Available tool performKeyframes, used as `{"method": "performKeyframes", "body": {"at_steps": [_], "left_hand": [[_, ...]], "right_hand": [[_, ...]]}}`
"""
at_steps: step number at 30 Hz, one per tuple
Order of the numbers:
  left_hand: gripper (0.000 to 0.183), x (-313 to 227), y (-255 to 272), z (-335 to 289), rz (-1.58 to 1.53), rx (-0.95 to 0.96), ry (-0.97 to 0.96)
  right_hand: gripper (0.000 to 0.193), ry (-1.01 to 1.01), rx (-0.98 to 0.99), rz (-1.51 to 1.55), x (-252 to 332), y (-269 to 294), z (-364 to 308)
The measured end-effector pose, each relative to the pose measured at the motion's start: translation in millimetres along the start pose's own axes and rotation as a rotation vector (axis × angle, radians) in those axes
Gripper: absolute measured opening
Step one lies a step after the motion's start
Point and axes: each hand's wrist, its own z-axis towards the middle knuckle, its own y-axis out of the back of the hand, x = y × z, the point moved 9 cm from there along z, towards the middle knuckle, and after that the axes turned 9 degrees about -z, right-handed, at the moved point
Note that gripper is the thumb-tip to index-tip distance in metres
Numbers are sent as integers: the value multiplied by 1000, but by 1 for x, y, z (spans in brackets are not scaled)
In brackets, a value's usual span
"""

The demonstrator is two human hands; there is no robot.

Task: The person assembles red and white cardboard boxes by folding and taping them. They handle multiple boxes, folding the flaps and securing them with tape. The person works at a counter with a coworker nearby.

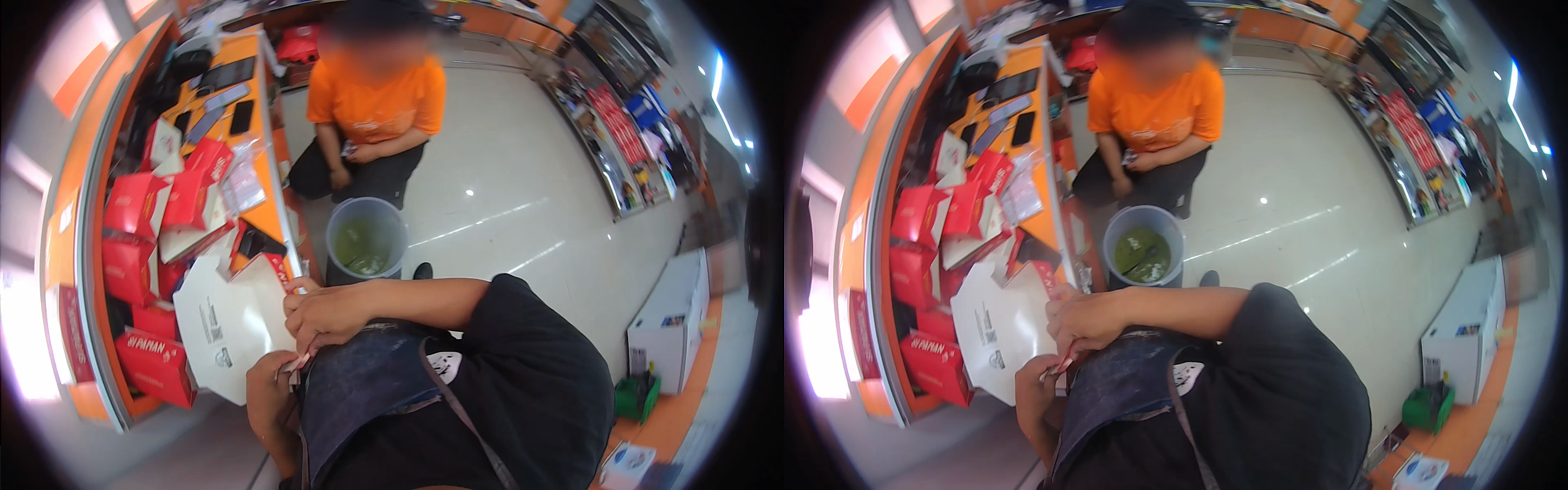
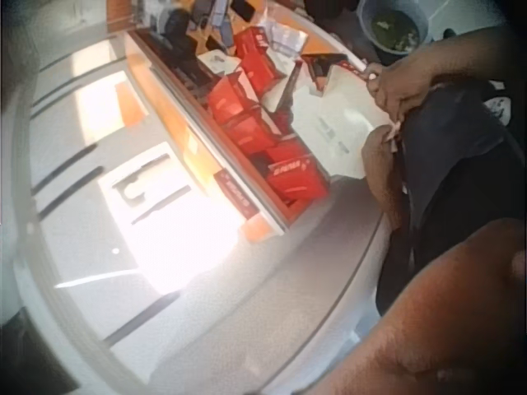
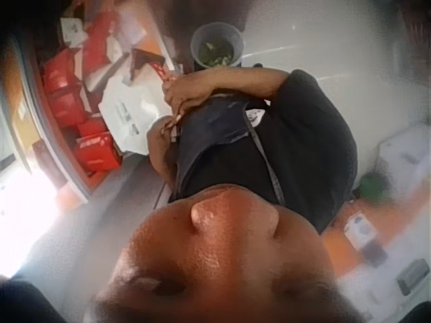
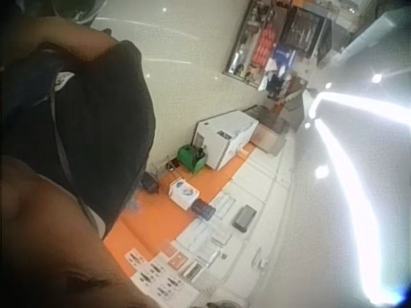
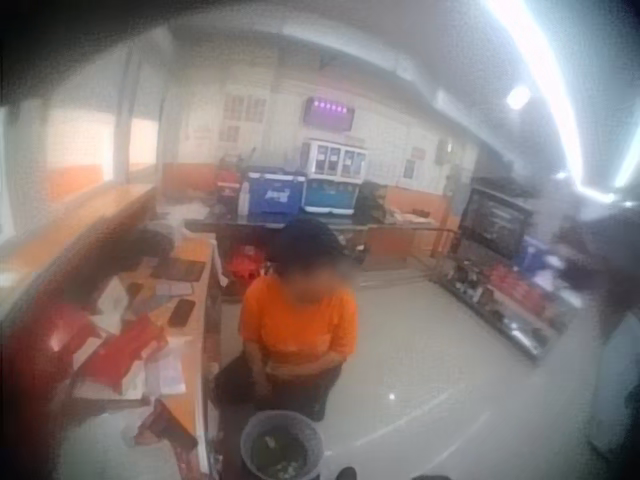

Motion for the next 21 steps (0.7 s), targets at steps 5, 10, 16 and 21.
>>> {"method": "performKeyframes", "body": {"at_steps": [5, 10, 16, 21], "left_hand": [[36, 0, 4, 3, -53, 57, -38], [36, 1, 2, 10, -56, 112, -55], [27, 14, 15, 12, -23, 5, -38], [22, 18, 18, 13, -62, -12, -63]], "right_hand": [[7, 20, -119, 248, -20, 15, -15], [7, 43, -51, 137, -19, 13, -17], [4, 76, -81, 37, -4, 9, -13], [5, 83, -120, 54, -13, 2, -12]]}}
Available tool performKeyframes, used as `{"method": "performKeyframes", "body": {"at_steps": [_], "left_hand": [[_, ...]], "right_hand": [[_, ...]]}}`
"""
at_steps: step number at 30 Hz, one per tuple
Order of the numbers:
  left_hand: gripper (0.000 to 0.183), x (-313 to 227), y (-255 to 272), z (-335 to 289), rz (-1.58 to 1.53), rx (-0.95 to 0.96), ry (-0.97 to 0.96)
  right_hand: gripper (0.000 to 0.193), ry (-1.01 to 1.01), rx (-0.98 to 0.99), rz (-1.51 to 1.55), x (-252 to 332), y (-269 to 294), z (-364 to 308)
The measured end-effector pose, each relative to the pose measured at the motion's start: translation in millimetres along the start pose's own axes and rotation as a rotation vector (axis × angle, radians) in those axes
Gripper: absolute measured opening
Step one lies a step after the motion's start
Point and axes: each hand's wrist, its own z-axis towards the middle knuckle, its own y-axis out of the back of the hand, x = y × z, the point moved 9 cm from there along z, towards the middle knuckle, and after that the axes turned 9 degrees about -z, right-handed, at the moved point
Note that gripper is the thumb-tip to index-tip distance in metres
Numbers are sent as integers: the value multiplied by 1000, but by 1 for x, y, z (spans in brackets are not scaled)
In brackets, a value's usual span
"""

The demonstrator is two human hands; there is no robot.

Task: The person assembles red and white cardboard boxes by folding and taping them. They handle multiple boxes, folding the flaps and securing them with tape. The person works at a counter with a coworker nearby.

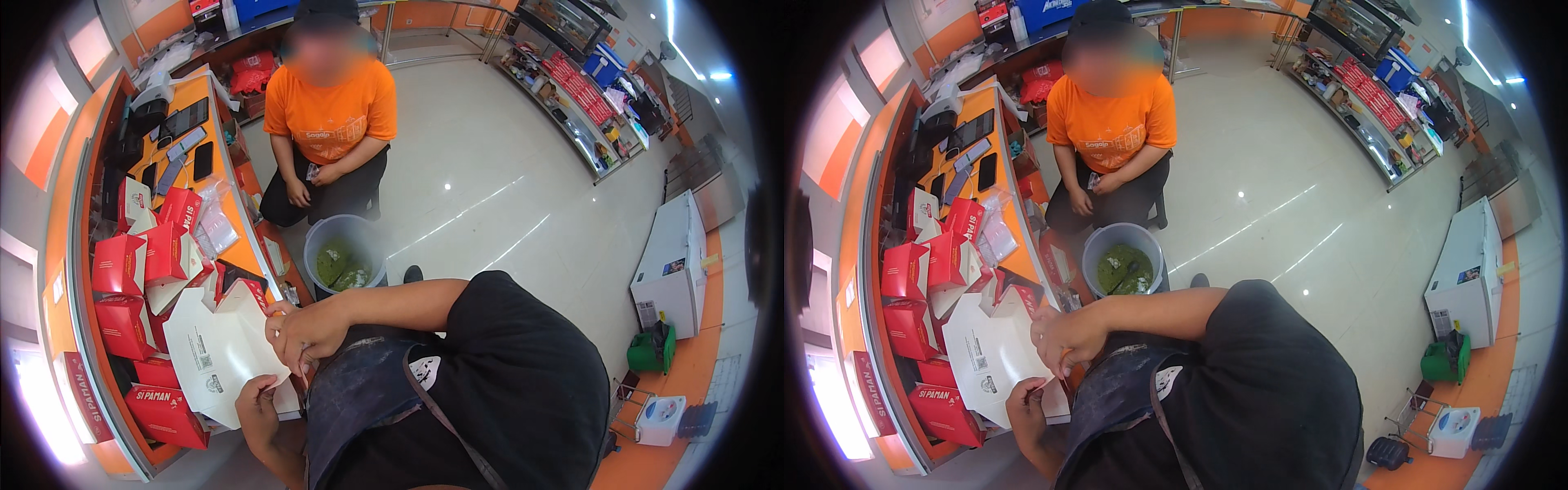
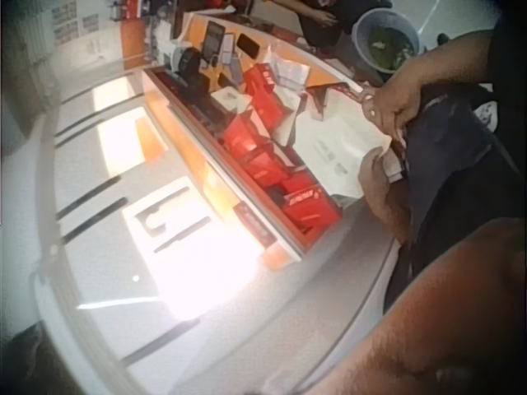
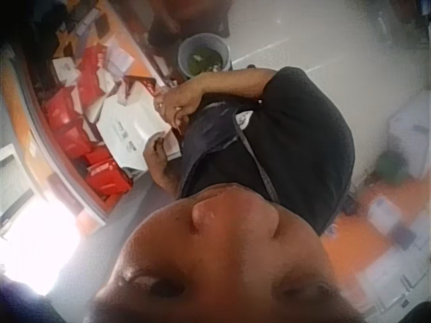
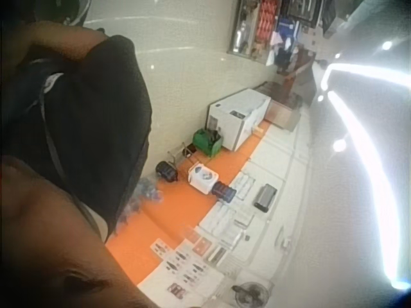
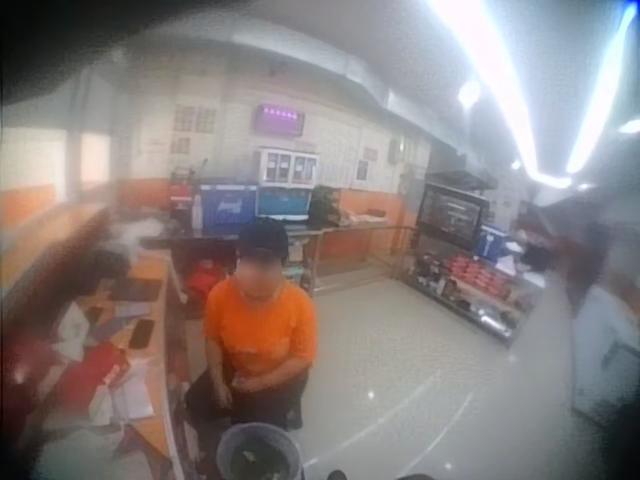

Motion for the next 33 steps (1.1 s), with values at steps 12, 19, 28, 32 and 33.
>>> {"method": "performKeyframes", "body": {"at_steps": [12, 19, 28, 32, 33], "left_hand": [[15, 1, 6, 5, 41, -124, 53], [11, -21, 13, 7, 158, -200, -71], [8, -31, 8, 8, 30, -173, 40], [12, -33, 6, 10, -2, -136, 26], [13, -34, 6, 10, -1, -146, 22]], "right_hand": [[9, -37, 215, -29, 15, 0, 11], [17, -48, -52, -89, 16, 12, 19], [27, -117, -252, -448, 16, 15, 19], [29, -92, -305, -521, 20, 16, 17], [29, -87, -321, -545, 21, 18, 16]]}}
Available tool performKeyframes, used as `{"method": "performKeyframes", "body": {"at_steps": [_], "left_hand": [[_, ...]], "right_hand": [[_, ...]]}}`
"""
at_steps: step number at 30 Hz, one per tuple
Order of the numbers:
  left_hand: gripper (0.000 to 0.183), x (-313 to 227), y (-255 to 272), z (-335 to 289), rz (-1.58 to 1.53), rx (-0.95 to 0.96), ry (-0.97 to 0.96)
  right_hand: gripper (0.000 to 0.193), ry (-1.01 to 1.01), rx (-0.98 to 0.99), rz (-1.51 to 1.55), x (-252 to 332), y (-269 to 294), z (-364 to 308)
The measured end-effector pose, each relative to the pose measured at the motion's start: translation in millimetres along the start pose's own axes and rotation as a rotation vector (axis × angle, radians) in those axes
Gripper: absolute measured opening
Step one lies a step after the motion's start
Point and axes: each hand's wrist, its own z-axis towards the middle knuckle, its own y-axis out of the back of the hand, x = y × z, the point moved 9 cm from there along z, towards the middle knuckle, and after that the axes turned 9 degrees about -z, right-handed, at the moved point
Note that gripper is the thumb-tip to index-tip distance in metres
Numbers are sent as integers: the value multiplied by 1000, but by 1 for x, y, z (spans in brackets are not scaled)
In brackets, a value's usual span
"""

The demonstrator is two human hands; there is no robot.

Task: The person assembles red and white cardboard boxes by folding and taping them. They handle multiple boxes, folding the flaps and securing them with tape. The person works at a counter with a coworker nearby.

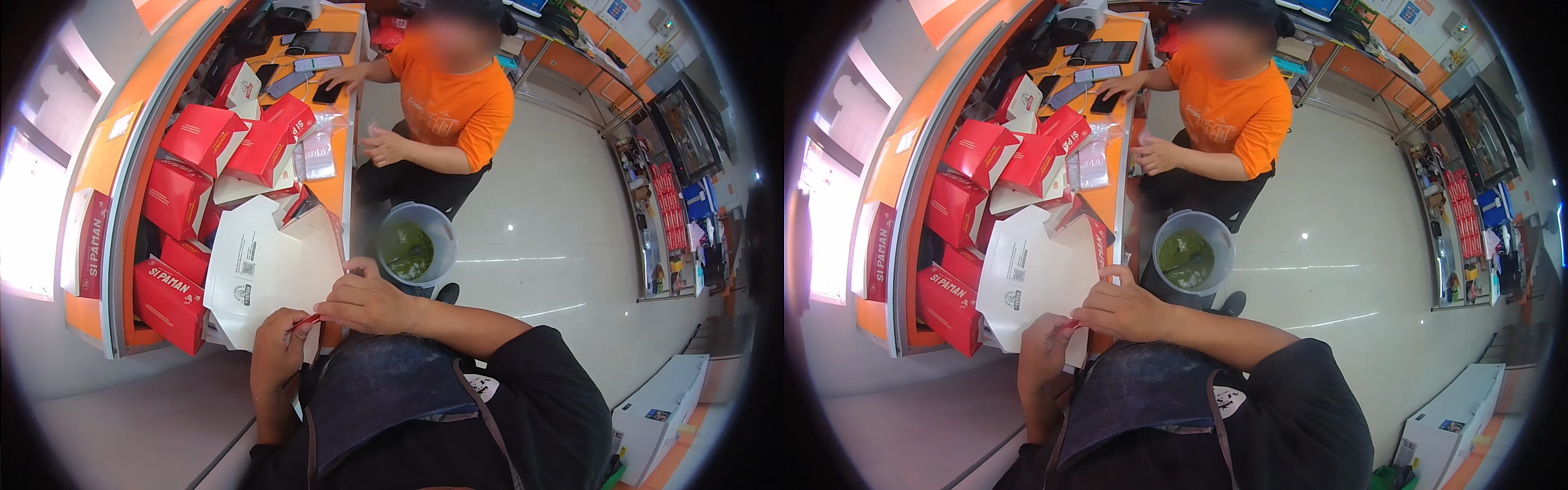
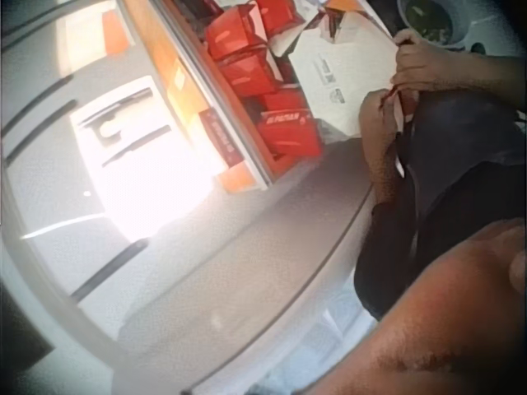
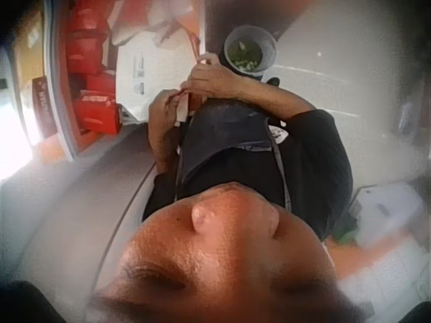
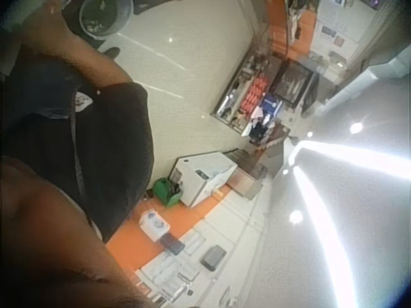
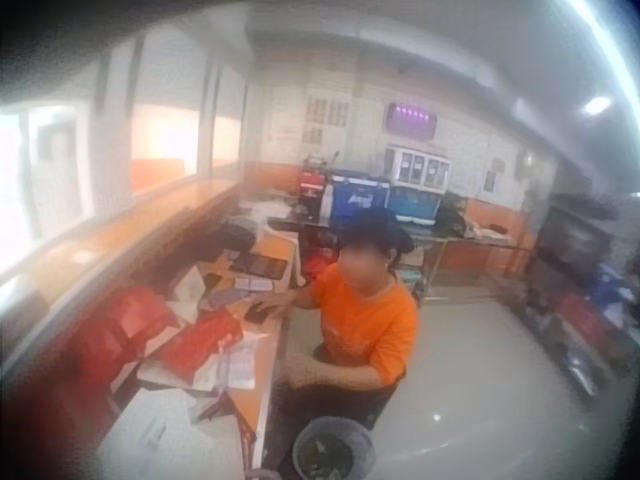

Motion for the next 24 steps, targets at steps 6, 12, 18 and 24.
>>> {"method": "performKeyframes", "body": {"at_steps": [6, 12, 18, 24], "left_hand": [[14, -4, -2, -1, -41, -32, 10], [14, -8, 1, 1, -11, -45, -2], [15, -3, -2, 1, -40, -40, -25], [15, -5, -3, 2, 65, -51, -85]], "right_hand": [[29, -77, -100, 23, -6, 8, -6], [28, -47, -26, 61, -2, 4, -4], [33, -44, 16, 150, -5, 1, -2], [34, -14, 138, 83, -4, -9, 2]]}}
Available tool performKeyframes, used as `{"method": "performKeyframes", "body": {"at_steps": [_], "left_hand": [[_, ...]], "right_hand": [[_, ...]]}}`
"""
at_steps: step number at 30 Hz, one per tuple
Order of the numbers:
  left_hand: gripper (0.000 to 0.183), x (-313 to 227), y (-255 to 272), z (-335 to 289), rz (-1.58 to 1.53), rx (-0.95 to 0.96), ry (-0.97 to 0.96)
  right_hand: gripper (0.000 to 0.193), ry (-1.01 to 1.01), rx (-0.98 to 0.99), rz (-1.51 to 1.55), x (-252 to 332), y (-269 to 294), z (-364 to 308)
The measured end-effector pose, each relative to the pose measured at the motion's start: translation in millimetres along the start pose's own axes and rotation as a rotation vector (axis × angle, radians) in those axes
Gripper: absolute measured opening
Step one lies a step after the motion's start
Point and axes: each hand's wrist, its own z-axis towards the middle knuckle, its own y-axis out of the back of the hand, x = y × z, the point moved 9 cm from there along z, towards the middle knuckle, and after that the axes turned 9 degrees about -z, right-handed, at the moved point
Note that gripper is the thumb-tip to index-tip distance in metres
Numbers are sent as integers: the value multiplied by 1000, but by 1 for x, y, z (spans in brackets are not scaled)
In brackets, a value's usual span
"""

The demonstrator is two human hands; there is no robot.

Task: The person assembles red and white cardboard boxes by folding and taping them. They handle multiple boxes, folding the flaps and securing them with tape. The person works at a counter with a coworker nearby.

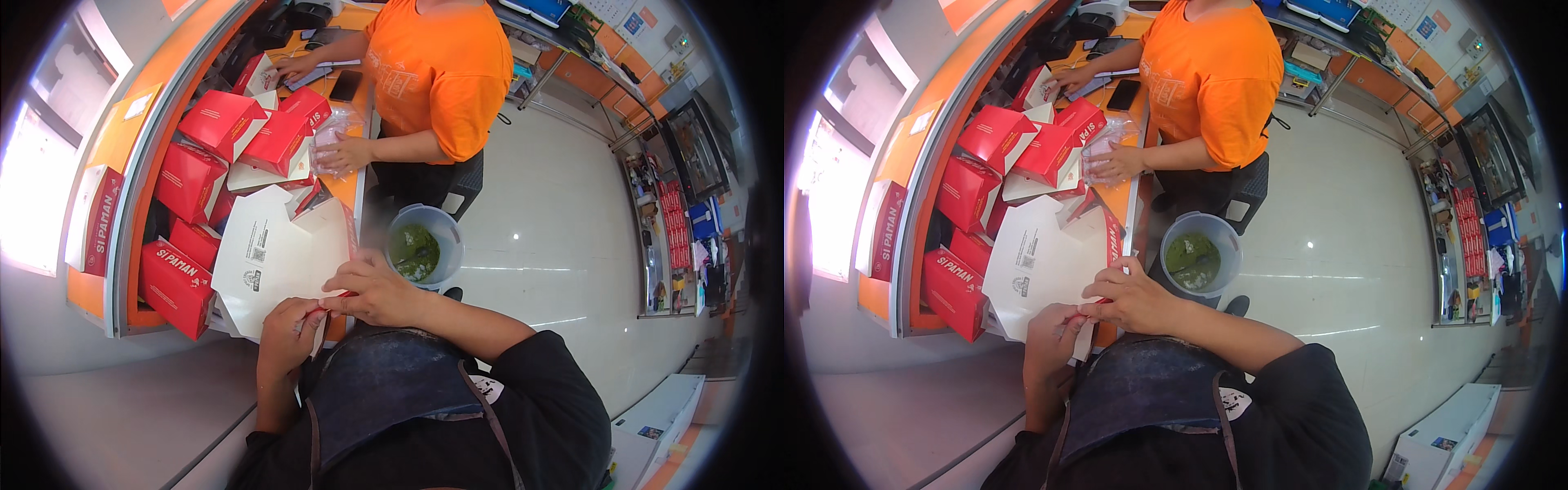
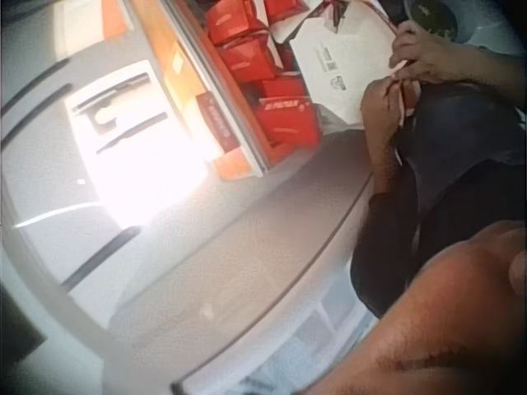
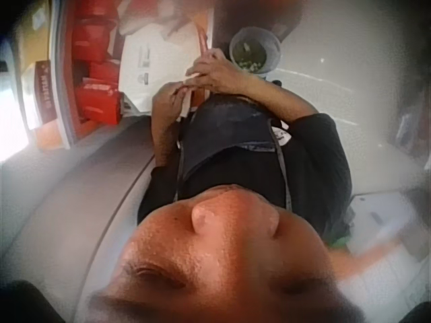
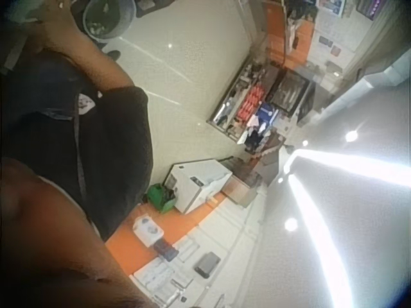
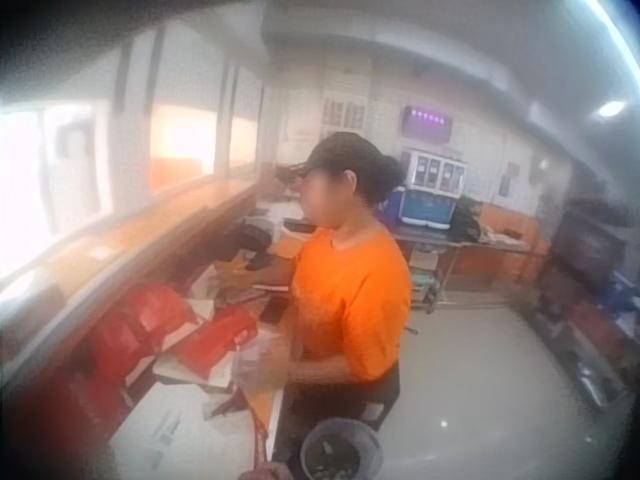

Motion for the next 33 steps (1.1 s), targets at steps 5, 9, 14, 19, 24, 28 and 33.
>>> {"method": "performKeyframes", "body": {"at_steps": [5, 9, 14, 19, 24, 28, 33], "left_hand": [[19, -22, 14, -2, 98, -161, -75], [26, -66, 38, -14, 258, -276, -128], [28, -70, 58, -10, 598, -203, -22], [25, -27, 63, -16, 606, -248, -170], [28, -30, 56, -15, 452, -387, -253], [28, -40, 46, -12, 486, -412, -255], [20, -41, 40, -10, 551, -382, -296]], "right_hand": [[32, 21, 153, -140, -6, -6, -2], [30, -103, 65, -12, -12, 8, 2], [30, -150, 19, 105, -20, 29, 10], [30, -139, 68, 218, -16, 33, 19], [30, -131, 114, 250, -4, 28, 25], [29, -118, 116, 262, 0, 26, 29], [29, -81, 151, 225, 7, 20, 32]]}}
